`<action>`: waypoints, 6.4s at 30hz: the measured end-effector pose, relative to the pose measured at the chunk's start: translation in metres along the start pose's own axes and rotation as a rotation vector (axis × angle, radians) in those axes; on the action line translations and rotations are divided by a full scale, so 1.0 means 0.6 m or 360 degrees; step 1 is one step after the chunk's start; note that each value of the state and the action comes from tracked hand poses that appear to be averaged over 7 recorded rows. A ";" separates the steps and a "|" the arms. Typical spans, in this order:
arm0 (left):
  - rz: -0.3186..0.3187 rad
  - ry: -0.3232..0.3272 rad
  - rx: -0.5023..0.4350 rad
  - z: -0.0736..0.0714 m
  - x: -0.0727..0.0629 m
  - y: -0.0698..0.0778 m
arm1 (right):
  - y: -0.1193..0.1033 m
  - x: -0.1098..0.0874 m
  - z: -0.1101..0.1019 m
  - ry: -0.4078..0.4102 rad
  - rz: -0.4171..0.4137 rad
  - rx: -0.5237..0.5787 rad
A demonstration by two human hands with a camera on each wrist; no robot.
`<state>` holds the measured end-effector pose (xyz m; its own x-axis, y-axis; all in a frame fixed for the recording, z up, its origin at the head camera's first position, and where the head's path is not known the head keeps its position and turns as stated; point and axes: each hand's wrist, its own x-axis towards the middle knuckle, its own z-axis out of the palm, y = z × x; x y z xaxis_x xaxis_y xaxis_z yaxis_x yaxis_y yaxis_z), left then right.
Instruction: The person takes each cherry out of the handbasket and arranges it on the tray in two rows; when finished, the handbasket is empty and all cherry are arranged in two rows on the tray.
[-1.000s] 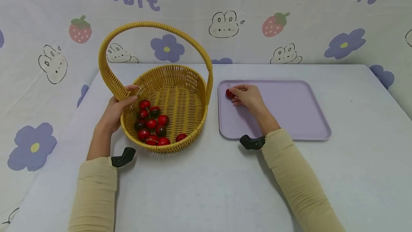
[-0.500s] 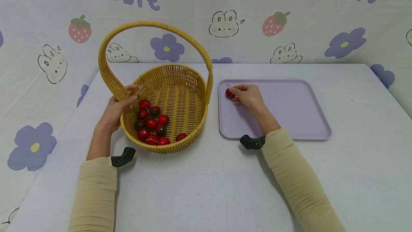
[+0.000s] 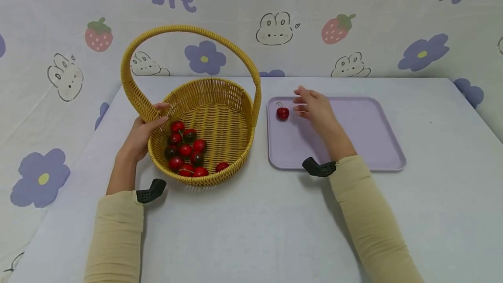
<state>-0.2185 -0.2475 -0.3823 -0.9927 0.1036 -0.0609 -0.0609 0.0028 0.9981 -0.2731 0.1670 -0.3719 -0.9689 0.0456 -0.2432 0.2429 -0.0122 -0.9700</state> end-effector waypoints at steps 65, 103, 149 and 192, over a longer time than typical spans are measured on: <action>0.0002 0.0006 0.0019 -0.001 0.005 -0.001 | -0.040 -0.116 0.272 -0.1627 -0.0326 -0.1967; -0.0006 0.0016 0.0025 -0.003 0.004 -0.001 | -0.055 -0.103 0.220 -0.1589 -0.0398 -0.0650; -0.0023 0.0020 0.0024 -0.002 0.000 -0.002 | -0.109 -0.101 -0.004 -0.0825 -0.0504 0.0333; -0.0015 0.0011 -0.0028 0.000 0.002 -0.003 | 0.021 0.018 -0.031 0.0011 0.0136 -0.0531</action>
<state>-0.2196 -0.2472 -0.3845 -0.9928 0.0967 -0.0706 -0.0722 -0.0135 0.9973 -0.2796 0.1857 -0.3866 -0.9443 0.0650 -0.3226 0.3263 0.3112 -0.8926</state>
